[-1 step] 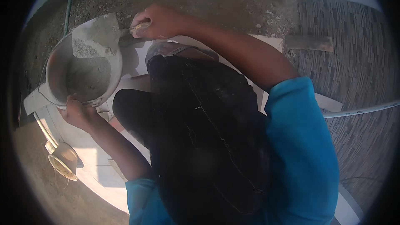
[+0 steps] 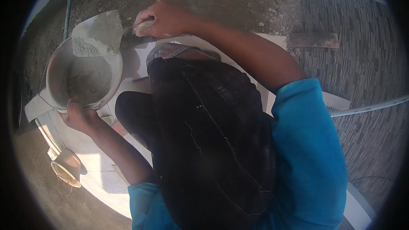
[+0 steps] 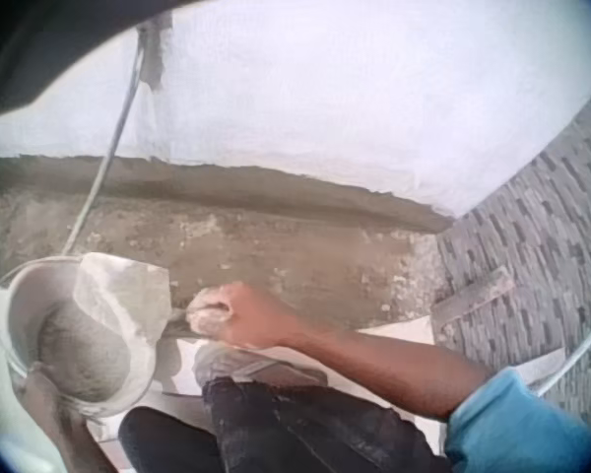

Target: The person scoops cement from a bucket using a trowel and applies it to a concrete surface, smoothing it with a wooden float. The person repeatedly scoops and applies cement to different sections of the surface.

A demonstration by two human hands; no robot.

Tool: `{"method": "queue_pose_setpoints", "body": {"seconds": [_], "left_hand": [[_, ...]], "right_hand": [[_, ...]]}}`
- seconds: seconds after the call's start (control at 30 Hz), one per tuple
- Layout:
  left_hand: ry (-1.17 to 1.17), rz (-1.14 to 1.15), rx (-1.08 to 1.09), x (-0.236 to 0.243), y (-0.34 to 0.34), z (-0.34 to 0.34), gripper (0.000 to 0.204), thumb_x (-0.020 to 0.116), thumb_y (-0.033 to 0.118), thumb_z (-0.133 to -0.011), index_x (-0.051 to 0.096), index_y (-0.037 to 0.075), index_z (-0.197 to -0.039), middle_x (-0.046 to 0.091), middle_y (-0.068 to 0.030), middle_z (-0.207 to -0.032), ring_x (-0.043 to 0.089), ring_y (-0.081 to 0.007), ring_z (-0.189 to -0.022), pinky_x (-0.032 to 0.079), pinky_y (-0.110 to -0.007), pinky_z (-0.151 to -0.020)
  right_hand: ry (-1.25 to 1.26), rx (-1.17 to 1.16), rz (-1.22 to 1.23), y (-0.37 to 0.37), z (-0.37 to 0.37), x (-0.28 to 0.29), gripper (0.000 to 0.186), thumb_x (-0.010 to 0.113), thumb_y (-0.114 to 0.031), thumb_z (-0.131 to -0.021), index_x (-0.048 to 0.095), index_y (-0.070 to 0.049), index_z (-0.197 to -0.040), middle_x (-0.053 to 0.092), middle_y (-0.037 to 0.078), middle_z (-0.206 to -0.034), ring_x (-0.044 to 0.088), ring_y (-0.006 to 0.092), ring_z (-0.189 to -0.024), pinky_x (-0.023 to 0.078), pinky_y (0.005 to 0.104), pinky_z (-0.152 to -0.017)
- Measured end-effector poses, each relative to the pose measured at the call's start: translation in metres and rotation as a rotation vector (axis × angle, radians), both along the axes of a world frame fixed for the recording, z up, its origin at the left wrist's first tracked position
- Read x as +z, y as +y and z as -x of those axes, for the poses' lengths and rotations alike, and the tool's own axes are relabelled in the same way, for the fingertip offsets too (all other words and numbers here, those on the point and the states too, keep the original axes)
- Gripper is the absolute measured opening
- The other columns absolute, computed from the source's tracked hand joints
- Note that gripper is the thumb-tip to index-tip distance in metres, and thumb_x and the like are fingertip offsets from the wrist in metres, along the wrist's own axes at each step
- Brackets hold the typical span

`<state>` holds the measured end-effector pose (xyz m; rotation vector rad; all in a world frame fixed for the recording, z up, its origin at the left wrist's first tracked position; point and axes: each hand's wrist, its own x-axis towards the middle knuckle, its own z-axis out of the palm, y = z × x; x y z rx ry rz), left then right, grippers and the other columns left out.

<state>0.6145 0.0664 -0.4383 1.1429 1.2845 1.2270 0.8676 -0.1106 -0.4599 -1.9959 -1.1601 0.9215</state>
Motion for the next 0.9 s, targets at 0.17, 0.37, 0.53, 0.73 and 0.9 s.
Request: {"method": "queue_pose_setpoints", "body": {"seconds": [0.17, 0.37, 0.53, 0.73, 0.9], "left_hand": [[-0.007, 0.019, 0.008, 0.0, 0.002, -0.007, 0.067, 0.047, -0.012, -0.068, 0.051, -0.013, -0.135, 0.06, -0.0209, -0.128, 0.062, -0.0285, -0.106, 0.049, -0.033, -0.096], [0.078, 0.035, 0.019, 0.009, -0.008, -0.012, 0.067, 0.045, -0.012, -0.071, 0.053, -0.011, -0.138, 0.058, -0.0224, -0.134, 0.061, -0.0271, -0.112, 0.046, -0.031, -0.099], [0.086, 0.096, 0.067, 0.016, -0.007, -0.011, 0.065, 0.045, -0.013, -0.074, 0.051, -0.011, -0.139, 0.058, -0.0228, -0.136, 0.06, -0.0288, -0.116, 0.046, -0.036, -0.103], [0.236, 0.097, 0.118, 0.012, -0.007, -0.008, 0.067, 0.05, -0.012, -0.074, 0.049, -0.01, -0.141, 0.056, -0.0232, -0.137, 0.059, -0.0322, -0.12, 0.047, -0.043, -0.105], [0.239, 0.095, 0.2, 0.002, -0.005, 0.001, 0.066, 0.052, -0.012, -0.074, 0.048, -0.011, -0.14, 0.057, -0.0254, -0.134, 0.06, -0.0331, -0.12, 0.051, -0.044, -0.101]], "right_hand": [[0.078, -0.221, 0.131, -0.051, -0.02, 0.054, 0.046, 0.074, -0.039, -0.092, 0.069, -0.009, -0.125, 0.07, 0.006, -0.094, 0.064, 0.013, -0.071, 0.052, 0.0302, -0.067], [0.084, -0.342, 0.117, -0.098, -0.052, 0.068, 0.041, 0.074, -0.033, -0.094, 0.067, -0.004, -0.123, 0.067, 0.001, -0.092, 0.062, 0.0099, -0.075, 0.05, 0.0274, -0.066], [0.036, -0.311, 0.162, -0.124, -0.09, 0.05, 0.046, 0.078, -0.031, -0.089, 0.069, -0.002, -0.123, 0.069, 0.006, -0.106, 0.065, 0.0139, -0.092, 0.053, 0.0303, -0.078], [0.095, -0.305, 0.224, -0.15, -0.131, 0.001, 0.047, 0.08, -0.032, -0.088, 0.069, -0.003, -0.122, 0.07, 0.004, -0.1, 0.064, 0.0131, -0.084, 0.051, 0.0301, -0.077], [0.199, -0.229, 0.226, -0.154, -0.162, -0.049, 0.046, 0.08, -0.033, -0.087, 0.07, -0.004, -0.122, 0.072, 0.007, -0.099, 0.065, 0.0147, -0.083, 0.051, 0.0305, -0.078]]}}
